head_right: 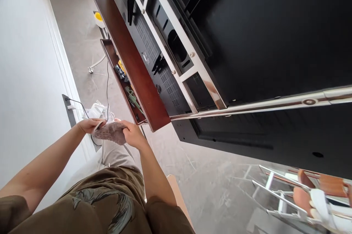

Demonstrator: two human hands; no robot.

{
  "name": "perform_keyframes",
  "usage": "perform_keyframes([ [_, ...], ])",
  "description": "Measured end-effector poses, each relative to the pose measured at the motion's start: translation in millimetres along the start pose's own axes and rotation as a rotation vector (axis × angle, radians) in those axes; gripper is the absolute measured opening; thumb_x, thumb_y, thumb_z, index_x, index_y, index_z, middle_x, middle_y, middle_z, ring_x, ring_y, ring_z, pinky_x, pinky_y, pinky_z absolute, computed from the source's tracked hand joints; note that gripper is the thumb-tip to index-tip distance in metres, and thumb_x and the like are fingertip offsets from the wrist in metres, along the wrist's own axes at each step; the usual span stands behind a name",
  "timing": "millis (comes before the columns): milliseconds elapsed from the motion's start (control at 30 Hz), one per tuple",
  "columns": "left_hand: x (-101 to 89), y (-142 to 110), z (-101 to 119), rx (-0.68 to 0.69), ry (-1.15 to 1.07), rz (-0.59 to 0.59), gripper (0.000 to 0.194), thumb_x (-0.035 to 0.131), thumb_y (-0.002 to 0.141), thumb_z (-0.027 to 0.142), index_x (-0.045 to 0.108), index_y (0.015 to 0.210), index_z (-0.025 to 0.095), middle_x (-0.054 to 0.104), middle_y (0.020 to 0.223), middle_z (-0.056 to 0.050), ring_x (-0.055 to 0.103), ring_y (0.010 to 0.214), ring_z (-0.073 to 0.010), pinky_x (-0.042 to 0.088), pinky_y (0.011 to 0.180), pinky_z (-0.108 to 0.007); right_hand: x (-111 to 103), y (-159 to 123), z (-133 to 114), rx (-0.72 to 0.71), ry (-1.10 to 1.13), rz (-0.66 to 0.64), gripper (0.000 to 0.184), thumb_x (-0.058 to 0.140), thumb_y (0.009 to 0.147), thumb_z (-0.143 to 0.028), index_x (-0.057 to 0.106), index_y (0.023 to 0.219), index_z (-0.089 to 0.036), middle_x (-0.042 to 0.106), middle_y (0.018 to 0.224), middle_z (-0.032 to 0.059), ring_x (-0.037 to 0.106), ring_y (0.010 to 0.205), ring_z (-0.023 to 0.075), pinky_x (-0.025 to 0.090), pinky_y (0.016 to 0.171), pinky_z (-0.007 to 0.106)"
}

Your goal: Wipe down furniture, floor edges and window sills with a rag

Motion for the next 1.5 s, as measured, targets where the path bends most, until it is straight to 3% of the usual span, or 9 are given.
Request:
perform_keyframes([
  [200, 3.9, -6, -52, 0.000, -0.011, -0.007, 0.038, 0.076, 0.073, 0.044, 0.055, 0.061, 0.014, 0.048, 0.055, -0.002, 0.045, 0.047, -0.0113, 0.039, 0.043, -0.022, 9, -25, 45, 0.146, -0.034, -0.065, 0.041, 0.042, 0.076, -0.011, 0.070, 0.101, -0.028, 0.071, 0.095, -0.0016, 0.062, 0.095, 0.0191, 0.047, 0.087, 0.031],
  [433, 21.7, -23, -35, 0.365, -0.122, 0.268, 0.040, 0.079, 0.062, 0.039, 0.048, 0.050, 0.017, 0.057, 0.069, -0.008, 0.057, 0.068, -0.0221, 0.046, 0.056, -0.030, -5, -36, 60, 0.187, 0.265, -0.200, 0.021, 0.063, 0.076, -0.032, 0.058, 0.094, -0.022, 0.061, 0.084, -0.0033, 0.057, 0.074, 0.0137, 0.046, 0.069, 0.024],
  [600, 75.6, -17, 0, 0.406, 0.197, 0.460, 0.028, 0.069, 0.079, 0.039, 0.068, 0.062, 0.017, 0.062, 0.082, -0.011, 0.057, 0.075, -0.0232, 0.049, 0.066, -0.032, -66, -51, 61, 0.168, 0.055, 0.021, 0.009, 0.058, 0.081, -0.030, 0.058, 0.089, -0.025, 0.063, 0.085, -0.0008, 0.059, 0.077, 0.0175, 0.048, 0.074, 0.030],
  [700, 124.4, -9, 12, 0.411, 0.338, 0.533, 0.019, 0.072, 0.079, 0.035, 0.074, 0.070, 0.018, 0.066, 0.105, -0.015, 0.059, 0.104, -0.0328, 0.052, 0.085, -0.036, -69, -58, 65, 0.141, 0.242, 0.108, 0.022, 0.053, 0.088, -0.039, 0.058, 0.107, -0.029, 0.067, 0.095, 0.0018, 0.062, 0.086, 0.0201, 0.051, 0.080, 0.034],
  [900, 210.1, 24, -3, 0.465, 0.218, 0.174, 0.035, 0.065, 0.086, 0.047, 0.071, 0.070, 0.017, 0.048, 0.149, -0.013, 0.042, 0.139, -0.0399, 0.032, 0.114, -0.056, -61, -59, 64, 0.113, 0.762, 0.039, 0.047, 0.077, 0.072, -0.049, 0.060, 0.111, -0.028, 0.070, 0.100, 0.0027, 0.067, 0.091, 0.0196, 0.058, 0.078, 0.031],
  [1100, 183.3, 17, -12, 0.615, 0.104, 0.277, 0.033, 0.057, 0.093, 0.041, 0.068, 0.076, 0.016, 0.060, 0.132, -0.013, 0.060, 0.119, -0.0329, 0.048, 0.101, -0.053, -175, -2, 10, -0.387, 0.173, 0.566, 0.035, 0.060, 0.086, -0.030, 0.062, 0.121, -0.026, 0.067, 0.120, 0.0038, 0.062, 0.118, 0.0224, 0.056, 0.096, 0.036],
  [1200, 158.4, 7, -26, 0.607, 0.074, 0.477, 0.035, 0.059, 0.092, 0.042, 0.068, 0.072, 0.014, 0.065, 0.118, -0.013, 0.065, 0.102, -0.0264, 0.052, 0.096, -0.044, -163, 64, -11, -0.548, -0.223, 0.407, 0.040, 0.052, 0.084, -0.014, 0.064, 0.120, -0.023, 0.062, 0.133, 0.0046, 0.049, 0.137, 0.0239, 0.039, 0.117, 0.044],
  [1300, 137.7, 2, -38, 0.608, -0.003, 0.646, 0.033, 0.065, 0.088, 0.044, 0.068, 0.071, 0.015, 0.067, 0.111, -0.012, 0.066, 0.094, -0.0231, 0.054, 0.090, -0.040, -137, 107, 1, -0.508, -0.421, 0.211, 0.049, 0.048, 0.076, -0.002, 0.068, 0.117, -0.018, 0.061, 0.137, 0.0073, 0.044, 0.142, 0.0248, 0.026, 0.124, 0.046],
  [1500, 116.2, 36, -32, 0.654, -0.160, 0.825, 0.030, 0.069, 0.084, 0.046, 0.067, 0.073, 0.018, 0.064, 0.129, -0.010, 0.051, 0.131, -0.0284, 0.042, 0.109, -0.045, -121, 47, 34, -0.500, -0.440, 0.170, 0.059, 0.043, 0.067, 0.004, 0.071, 0.115, -0.017, 0.066, 0.132, 0.0071, 0.052, 0.135, 0.0220, 0.034, 0.122, 0.043],
])
Point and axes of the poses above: each hand's wrist, its own y-axis towards the middle knuckle, its own x-axis out of the palm, z = x × y, the point moved 9 cm from there along y, towards the middle knuckle
